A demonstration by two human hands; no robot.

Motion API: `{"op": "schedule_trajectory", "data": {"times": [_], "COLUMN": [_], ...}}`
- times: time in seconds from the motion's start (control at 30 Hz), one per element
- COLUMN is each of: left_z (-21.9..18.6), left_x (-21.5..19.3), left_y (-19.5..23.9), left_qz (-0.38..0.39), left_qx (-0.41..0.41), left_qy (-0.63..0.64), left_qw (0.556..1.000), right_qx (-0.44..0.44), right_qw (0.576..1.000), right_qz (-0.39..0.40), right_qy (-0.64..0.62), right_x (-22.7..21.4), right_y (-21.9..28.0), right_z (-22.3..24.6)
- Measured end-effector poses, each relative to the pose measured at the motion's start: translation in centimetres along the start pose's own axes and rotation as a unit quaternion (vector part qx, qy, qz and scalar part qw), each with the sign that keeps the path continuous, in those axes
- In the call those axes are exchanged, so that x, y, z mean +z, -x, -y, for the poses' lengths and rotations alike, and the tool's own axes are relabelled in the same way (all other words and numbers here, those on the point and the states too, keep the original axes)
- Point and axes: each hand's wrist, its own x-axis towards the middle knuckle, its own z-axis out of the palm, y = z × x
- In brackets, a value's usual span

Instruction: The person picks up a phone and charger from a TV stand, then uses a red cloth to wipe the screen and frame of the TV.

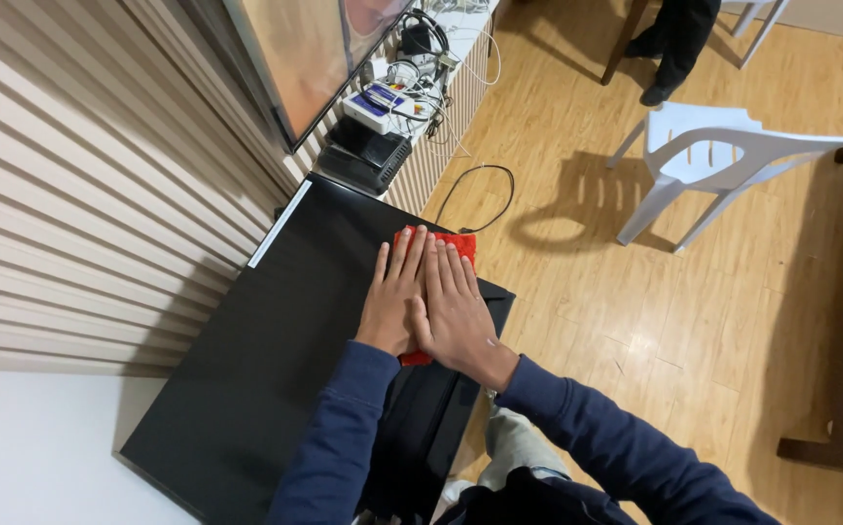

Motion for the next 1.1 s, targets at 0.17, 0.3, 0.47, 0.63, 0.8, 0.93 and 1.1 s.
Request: {"op": "schedule_trajectory", "data": {"times": [0.17,0.3,0.47,0.63,0.8,0.93,1.1], "left_z": [2.5,6.2,12.6,17.1,20.3,17.4,10.6], "left_x": [0.1,-0.1,0.7,2.2,4.7,1.9,-2.1], "left_y": [-1.3,-2.9,-4.5,-4.5,-4.9,-4.4,-3.4], "left_qz": [-0.034,-0.055,-0.06,-0.074,-0.084,-0.088,-0.059], "left_qx": [-0.022,-0.033,-0.057,-0.104,-0.136,-0.137,-0.113], "left_qy": [-0.017,-0.045,-0.027,-0.024,-0.044,-0.061,-0.063], "left_qw": [0.999,0.997,0.996,0.992,0.986,0.985,0.99], "right_qx": [-0.019,-0.023,-0.043,-0.07,-0.085,-0.079,-0.101], "right_qw": [0.999,0.997,0.995,0.993,0.995,0.995,0.99], "right_qz": [-0.02,-0.055,-0.082,-0.094,-0.052,-0.062,-0.101], "right_qy": [0.028,0.038,0.039,0.023,-0.031,-0.028,0.004], "right_x": [1.0,2.3,7.1,7.9,8.6,8.9,5.8], "right_y": [-3.7,-7.6,-13.6,-17.3,-19.3,-18.4,-14.0], "right_z": [-0.1,0.5,1.2,3.1,3.0,2.6,1.0]}}
